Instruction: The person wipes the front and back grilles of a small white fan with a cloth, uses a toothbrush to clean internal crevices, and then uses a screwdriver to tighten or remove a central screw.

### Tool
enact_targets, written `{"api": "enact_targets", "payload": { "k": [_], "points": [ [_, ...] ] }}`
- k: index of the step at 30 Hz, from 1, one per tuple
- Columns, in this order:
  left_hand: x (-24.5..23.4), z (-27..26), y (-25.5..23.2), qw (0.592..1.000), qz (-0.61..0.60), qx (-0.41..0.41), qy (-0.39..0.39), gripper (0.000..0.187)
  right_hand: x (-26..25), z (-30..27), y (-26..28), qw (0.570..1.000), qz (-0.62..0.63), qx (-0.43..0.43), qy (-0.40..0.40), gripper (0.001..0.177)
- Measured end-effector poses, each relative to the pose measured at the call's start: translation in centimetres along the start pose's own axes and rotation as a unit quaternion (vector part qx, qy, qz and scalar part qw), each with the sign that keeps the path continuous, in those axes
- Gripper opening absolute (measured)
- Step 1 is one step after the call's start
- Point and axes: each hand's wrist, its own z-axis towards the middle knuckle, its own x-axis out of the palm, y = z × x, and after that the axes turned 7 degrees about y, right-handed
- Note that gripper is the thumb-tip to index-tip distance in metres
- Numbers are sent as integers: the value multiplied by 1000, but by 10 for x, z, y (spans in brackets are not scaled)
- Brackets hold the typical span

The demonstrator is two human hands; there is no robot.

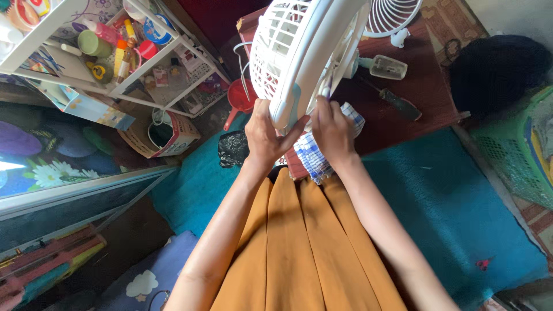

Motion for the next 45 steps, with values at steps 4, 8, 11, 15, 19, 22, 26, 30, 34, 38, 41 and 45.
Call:
{"api": "enact_targets", "payload": {
  "k": [4,8,11,15,19,22,26,30,34,38,41,45],
  "points": [
    [-1,0,-3,1000,-8,-18,1,74,-4,-3,4,990,-51,45,126,14],
    [-4,1,-2,1000,-10,-15,2,74,-51,-19,23,992,15,-54,110,12],
    [-4,0,3,1000,10,-17,7,74,-98,-6,28,976,96,64,186,17],
    [-9,-3,13,1000,11,-13,16,80,-173,2,18,993,28,88,70,26],
    [-13,1,23,999,18,-3,30,82,-177,24,-8,994,-13,18,103,24],
    [-19,3,30,999,16,-1,37,81,-164,53,-28,986,18,15,166,29],
    [-23,0,34,999,32,-11,37,81,-162,86,-47,979,26,-14,201,24],
    [-25,-7,31,999,30,-22,36,81,-151,98,-45,970,44,58,232,22],
    [-24,-9,30,999,41,-24,21,82,-133,103,-38,961,-17,62,271,27],
    [-23,-10,32,999,47,-22,16,82,-132,99,-39,964,25,81,251,25],
    [-22,-10,34,998,46,-23,28,82,-130,97,-45,973,-69,6,222,25],
    [-21,-11,34,998,54,-15,19,83,-108,99,-41,954,-185,-72,225,25]
  ]
}}
